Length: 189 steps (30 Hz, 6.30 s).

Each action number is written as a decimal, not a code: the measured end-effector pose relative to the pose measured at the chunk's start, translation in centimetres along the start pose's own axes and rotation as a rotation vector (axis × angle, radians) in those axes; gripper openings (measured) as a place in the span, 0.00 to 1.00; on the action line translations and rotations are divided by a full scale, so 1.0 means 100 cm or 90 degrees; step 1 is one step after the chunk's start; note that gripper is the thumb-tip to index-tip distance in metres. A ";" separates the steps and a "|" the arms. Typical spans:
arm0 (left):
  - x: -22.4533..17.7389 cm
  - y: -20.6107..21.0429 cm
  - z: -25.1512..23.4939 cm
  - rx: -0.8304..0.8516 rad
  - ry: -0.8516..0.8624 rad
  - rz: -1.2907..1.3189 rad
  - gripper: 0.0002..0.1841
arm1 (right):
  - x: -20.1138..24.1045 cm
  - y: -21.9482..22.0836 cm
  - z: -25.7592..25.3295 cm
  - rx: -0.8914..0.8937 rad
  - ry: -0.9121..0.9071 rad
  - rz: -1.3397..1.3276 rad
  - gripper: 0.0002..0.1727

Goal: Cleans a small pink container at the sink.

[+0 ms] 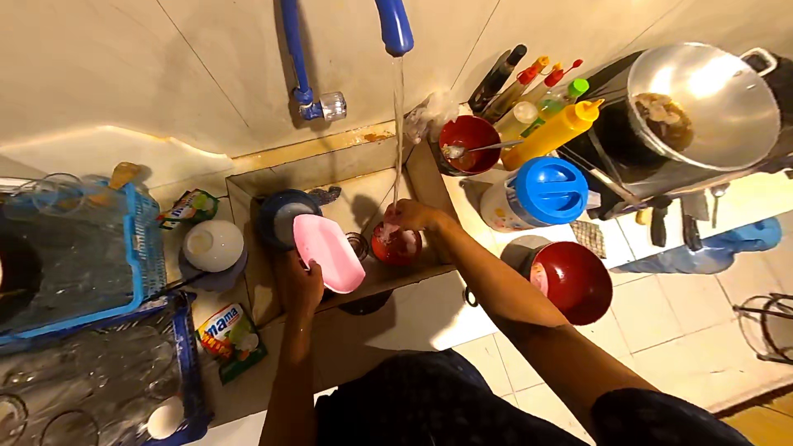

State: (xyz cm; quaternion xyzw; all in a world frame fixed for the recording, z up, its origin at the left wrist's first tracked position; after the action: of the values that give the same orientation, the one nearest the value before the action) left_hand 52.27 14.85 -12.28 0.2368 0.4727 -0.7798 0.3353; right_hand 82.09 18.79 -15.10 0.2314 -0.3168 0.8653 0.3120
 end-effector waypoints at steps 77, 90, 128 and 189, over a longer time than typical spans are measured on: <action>-0.117 0.106 -0.027 0.093 0.412 -0.202 0.18 | 0.085 -0.047 0.101 -0.148 -0.138 -0.094 0.16; -0.093 0.068 -0.031 0.060 0.339 -0.151 0.21 | 0.094 -0.035 0.098 -0.152 -0.166 -0.062 0.19; -0.050 0.086 -0.018 0.025 -0.059 0.654 0.20 | 0.095 -0.032 0.088 -0.108 -0.005 -0.119 0.22; 0.008 0.121 -0.040 0.145 -0.112 0.682 0.23 | 0.088 -0.044 0.077 -0.066 -0.011 -0.140 0.20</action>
State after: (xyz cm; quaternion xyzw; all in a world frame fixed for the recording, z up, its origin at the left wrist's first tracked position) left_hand 60.98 14.24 -21.57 0.4130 0.1693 -0.5631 0.6955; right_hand 80.53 19.54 -2.73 0.2557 -0.3367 0.8062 0.4139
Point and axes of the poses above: each hand's wrist, its own z-axis away from the middle knuckle, its own y-axis out of the palm, x = y × z, the point moved 3 cm from there along -z, towards the middle knuckle, and after that the axes turned 6 degrees about x, right-handed, at the moved point
